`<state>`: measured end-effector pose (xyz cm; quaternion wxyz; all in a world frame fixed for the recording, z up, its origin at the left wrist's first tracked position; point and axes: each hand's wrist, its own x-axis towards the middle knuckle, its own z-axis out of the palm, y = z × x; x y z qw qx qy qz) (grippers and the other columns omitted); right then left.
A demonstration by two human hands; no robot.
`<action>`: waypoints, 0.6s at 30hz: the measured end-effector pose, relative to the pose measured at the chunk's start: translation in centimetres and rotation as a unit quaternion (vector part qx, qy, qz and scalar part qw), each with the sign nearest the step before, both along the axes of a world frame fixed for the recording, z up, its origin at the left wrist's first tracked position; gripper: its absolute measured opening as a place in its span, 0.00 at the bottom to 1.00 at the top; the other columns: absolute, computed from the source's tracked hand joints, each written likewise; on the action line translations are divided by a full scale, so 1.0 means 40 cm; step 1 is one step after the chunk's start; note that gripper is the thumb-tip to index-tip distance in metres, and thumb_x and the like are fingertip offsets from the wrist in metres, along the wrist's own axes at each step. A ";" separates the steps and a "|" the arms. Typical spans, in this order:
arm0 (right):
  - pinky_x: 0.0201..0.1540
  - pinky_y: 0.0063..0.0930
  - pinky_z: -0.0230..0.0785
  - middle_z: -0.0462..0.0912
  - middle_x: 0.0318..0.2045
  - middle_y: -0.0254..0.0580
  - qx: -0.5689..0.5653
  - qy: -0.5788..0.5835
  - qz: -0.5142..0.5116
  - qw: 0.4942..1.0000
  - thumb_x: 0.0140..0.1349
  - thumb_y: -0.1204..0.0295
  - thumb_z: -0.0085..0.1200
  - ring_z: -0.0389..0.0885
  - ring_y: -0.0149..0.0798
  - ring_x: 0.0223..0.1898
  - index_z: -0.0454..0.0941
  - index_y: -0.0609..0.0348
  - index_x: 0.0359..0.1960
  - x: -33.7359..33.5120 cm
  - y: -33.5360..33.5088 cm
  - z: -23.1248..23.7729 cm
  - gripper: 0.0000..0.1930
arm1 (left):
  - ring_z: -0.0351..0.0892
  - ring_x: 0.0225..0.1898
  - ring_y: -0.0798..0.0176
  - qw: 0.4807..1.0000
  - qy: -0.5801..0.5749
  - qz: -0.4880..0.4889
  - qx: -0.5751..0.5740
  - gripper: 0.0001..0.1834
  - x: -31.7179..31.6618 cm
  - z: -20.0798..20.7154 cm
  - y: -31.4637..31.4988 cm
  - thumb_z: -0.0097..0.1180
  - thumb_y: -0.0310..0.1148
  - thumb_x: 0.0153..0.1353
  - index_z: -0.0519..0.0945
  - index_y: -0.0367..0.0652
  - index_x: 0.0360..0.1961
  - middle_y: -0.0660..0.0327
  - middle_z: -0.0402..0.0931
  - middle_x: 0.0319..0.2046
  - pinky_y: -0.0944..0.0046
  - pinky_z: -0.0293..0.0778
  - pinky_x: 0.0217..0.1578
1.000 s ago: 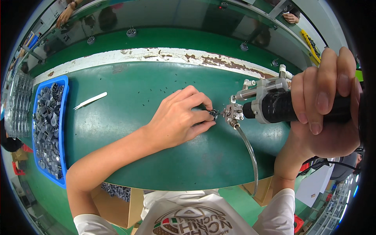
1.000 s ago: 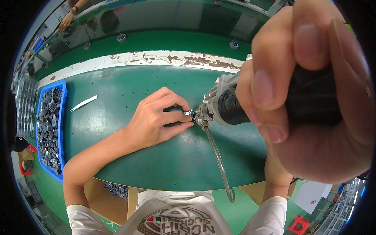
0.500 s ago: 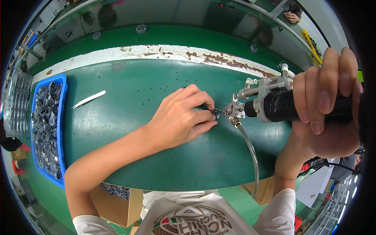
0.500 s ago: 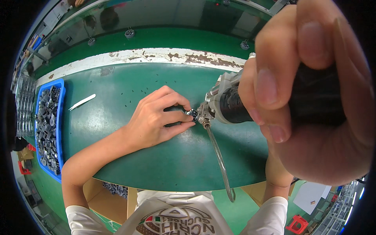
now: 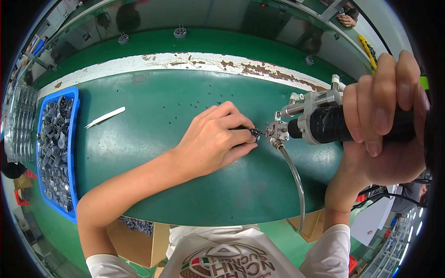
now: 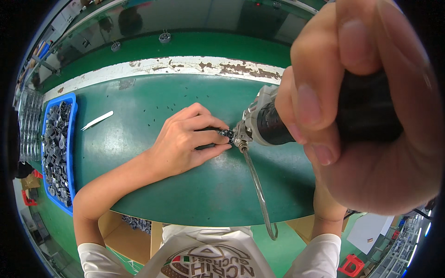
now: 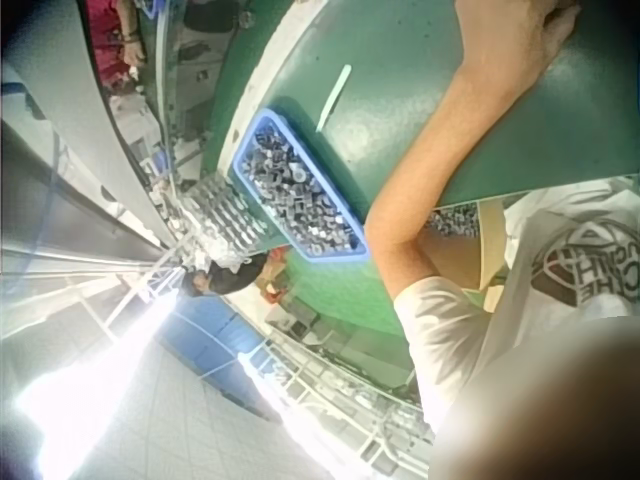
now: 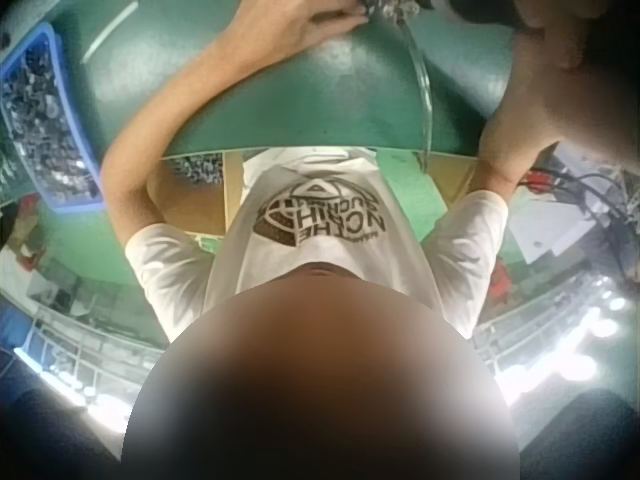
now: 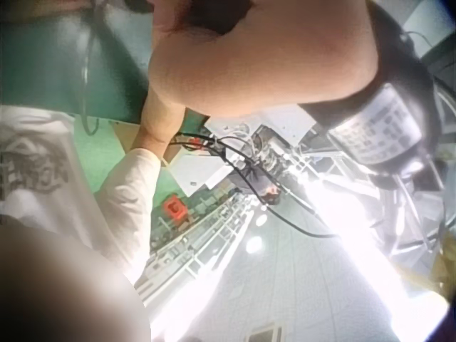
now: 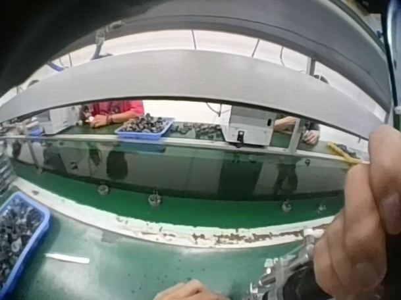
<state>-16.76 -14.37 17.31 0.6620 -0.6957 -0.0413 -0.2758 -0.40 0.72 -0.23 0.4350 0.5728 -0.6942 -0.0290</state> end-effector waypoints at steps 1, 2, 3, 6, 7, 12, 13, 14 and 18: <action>0.24 0.20 0.67 0.73 0.28 0.38 0.015 -0.004 0.001 1.000 0.78 0.68 0.40 0.65 0.25 0.15 0.63 0.55 0.39 0.003 0.000 -0.005 0.07 | 0.80 0.41 0.59 1.000 0.001 0.001 -0.001 0.06 0.000 -0.001 0.000 0.75 0.30 0.52 0.88 0.42 0.27 0.65 0.85 0.39 0.59 0.77 0.39; 0.24 0.21 0.66 0.73 0.27 0.38 0.023 -0.006 0.001 1.000 0.78 0.67 0.40 0.65 0.25 0.15 0.63 0.55 0.39 0.005 0.001 -0.010 0.08 | 0.80 0.41 0.60 1.000 0.001 0.000 0.001 0.06 0.000 -0.002 0.000 0.75 0.30 0.52 0.88 0.42 0.28 0.66 0.85 0.39 0.59 0.77 0.39; 0.24 0.21 0.66 0.73 0.27 0.37 0.031 -0.008 0.002 1.000 0.78 0.67 0.40 0.64 0.25 0.15 0.63 0.55 0.38 0.012 0.004 -0.015 0.08 | 0.80 0.41 0.60 1.000 0.000 -0.002 0.006 0.06 0.000 -0.002 0.001 0.75 0.31 0.52 0.88 0.42 0.28 0.66 0.85 0.39 0.59 0.76 0.38; 0.23 0.22 0.64 0.72 0.25 0.37 0.068 -0.065 -0.034 0.995 0.77 0.67 0.39 0.63 0.26 0.14 0.63 0.55 0.37 0.038 0.029 -0.040 0.09 | 0.79 0.41 0.60 1.000 -0.002 -0.003 0.011 0.06 0.001 0.002 0.000 0.75 0.31 0.53 0.88 0.43 0.28 0.66 0.85 0.39 0.59 0.76 0.38; 0.23 0.23 0.64 0.71 0.25 0.37 0.078 -0.086 -0.044 0.992 0.77 0.68 0.39 0.63 0.26 0.14 0.63 0.55 0.36 0.046 0.036 -0.040 0.09 | 0.79 0.41 0.60 1.000 -0.006 0.000 0.006 0.06 0.001 0.004 -0.001 0.75 0.31 0.53 0.88 0.43 0.28 0.66 0.85 0.39 0.59 0.76 0.38; 0.26 0.21 0.68 0.74 0.29 0.37 -0.004 -0.053 0.044 0.998 0.74 0.64 0.48 0.68 0.26 0.16 0.65 0.55 0.37 0.013 0.010 0.057 0.10 | 0.79 0.38 0.60 1.000 -0.023 0.011 -0.005 0.09 -0.003 0.014 0.002 0.78 0.29 0.49 0.87 0.44 0.28 0.67 0.87 0.41 0.60 0.79 0.37; 0.27 0.27 0.69 0.76 0.33 0.43 -0.008 -0.053 0.097 0.994 0.76 0.62 0.42 0.70 0.30 0.18 0.68 0.57 0.42 -0.018 -0.006 0.088 0.11 | 0.79 0.38 0.60 1.000 -0.022 0.012 -0.005 0.09 -0.003 0.013 0.001 0.78 0.29 0.49 0.87 0.44 0.28 0.67 0.87 0.41 0.60 0.79 0.37; 0.26 0.26 0.68 0.76 0.33 0.43 -0.012 -0.061 0.115 0.991 0.76 0.62 0.43 0.70 0.30 0.18 0.68 0.57 0.42 -0.052 -0.010 0.100 0.11 | 0.79 0.39 0.60 0.999 -0.026 0.027 -0.004 0.09 -0.002 0.010 0.000 0.78 0.29 0.49 0.86 0.44 0.27 0.66 0.87 0.42 0.60 0.79 0.36; 0.26 0.25 0.67 0.75 0.32 0.43 -0.013 -0.115 0.000 0.993 0.76 0.63 0.43 0.68 0.29 0.17 0.67 0.57 0.41 -0.158 -0.031 0.090 0.10 | 0.79 0.42 0.56 1.000 0.001 -0.002 0.021 0.13 0.010 0.005 -0.005 0.76 0.28 0.51 0.83 0.45 0.35 0.66 0.86 0.46 0.58 0.78 0.41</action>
